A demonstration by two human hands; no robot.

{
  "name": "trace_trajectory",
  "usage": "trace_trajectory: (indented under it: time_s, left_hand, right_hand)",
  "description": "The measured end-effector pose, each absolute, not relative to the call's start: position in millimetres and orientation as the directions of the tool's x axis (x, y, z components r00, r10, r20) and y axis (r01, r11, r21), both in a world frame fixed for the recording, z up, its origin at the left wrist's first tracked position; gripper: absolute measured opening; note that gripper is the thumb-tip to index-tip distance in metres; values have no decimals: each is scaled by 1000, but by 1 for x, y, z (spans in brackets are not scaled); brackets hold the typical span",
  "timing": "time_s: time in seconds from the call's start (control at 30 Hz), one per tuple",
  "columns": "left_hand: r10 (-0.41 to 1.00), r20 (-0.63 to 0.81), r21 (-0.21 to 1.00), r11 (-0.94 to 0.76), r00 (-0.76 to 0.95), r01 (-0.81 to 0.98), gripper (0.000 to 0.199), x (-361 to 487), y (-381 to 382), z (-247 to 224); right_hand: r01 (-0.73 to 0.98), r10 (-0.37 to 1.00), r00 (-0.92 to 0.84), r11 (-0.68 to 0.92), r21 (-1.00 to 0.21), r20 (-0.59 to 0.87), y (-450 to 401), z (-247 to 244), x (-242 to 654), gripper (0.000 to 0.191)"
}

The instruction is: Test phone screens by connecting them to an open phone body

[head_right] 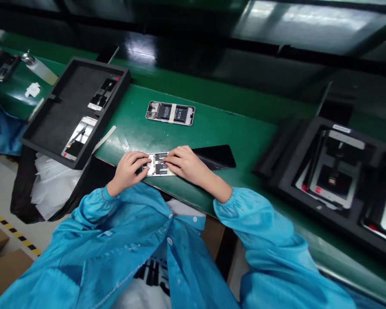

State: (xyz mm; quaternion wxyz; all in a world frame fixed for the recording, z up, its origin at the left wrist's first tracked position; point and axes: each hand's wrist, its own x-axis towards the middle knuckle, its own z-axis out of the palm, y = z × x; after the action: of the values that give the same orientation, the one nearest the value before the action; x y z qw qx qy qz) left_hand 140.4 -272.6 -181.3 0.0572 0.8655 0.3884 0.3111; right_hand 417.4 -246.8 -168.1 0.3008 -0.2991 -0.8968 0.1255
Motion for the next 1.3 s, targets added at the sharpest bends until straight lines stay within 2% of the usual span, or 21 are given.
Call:
trace_trajectory:
  time_s: [0.27,0.47,0.7,0.87,1.1,1.2,1.3]
  left_hand:
    - [673,489,272,-722,556,636,28,138,-272,-184]
    - [636,438,214,-760,635,614,30,132,-269,-181]
    - [498,367,80,-858,785,507,40,131,-255,-166]
    - [465,327,131,-884,822,448,35,129,-247,-170]
    - [467,507,193,-881,724,432,27,128,-246,-183]
    - [502,499,258,-864,706,433,24,129,-247,-186]
    - [516,485,268,-856,706,441,25,129,-248,-185]
  right_hand:
    - [469,610,-616,792,-391,498,-248,-167,416,22]
    - [471,640,-603,767,-436,475,-249,-169,416,21]
    - [492,656,-614,753,-438,439,-249,-170,417,22]
    - [498,642,-635,765,-408,430,-248,-168,418,23]
    - [498,640,-626,768,-403,446,-247,-171,418,22]
    - [505,655,-613,755,-419,442,-247,-173,417,21]
    - [490,642,-612,766,-416,461,-248,-173,416,20]
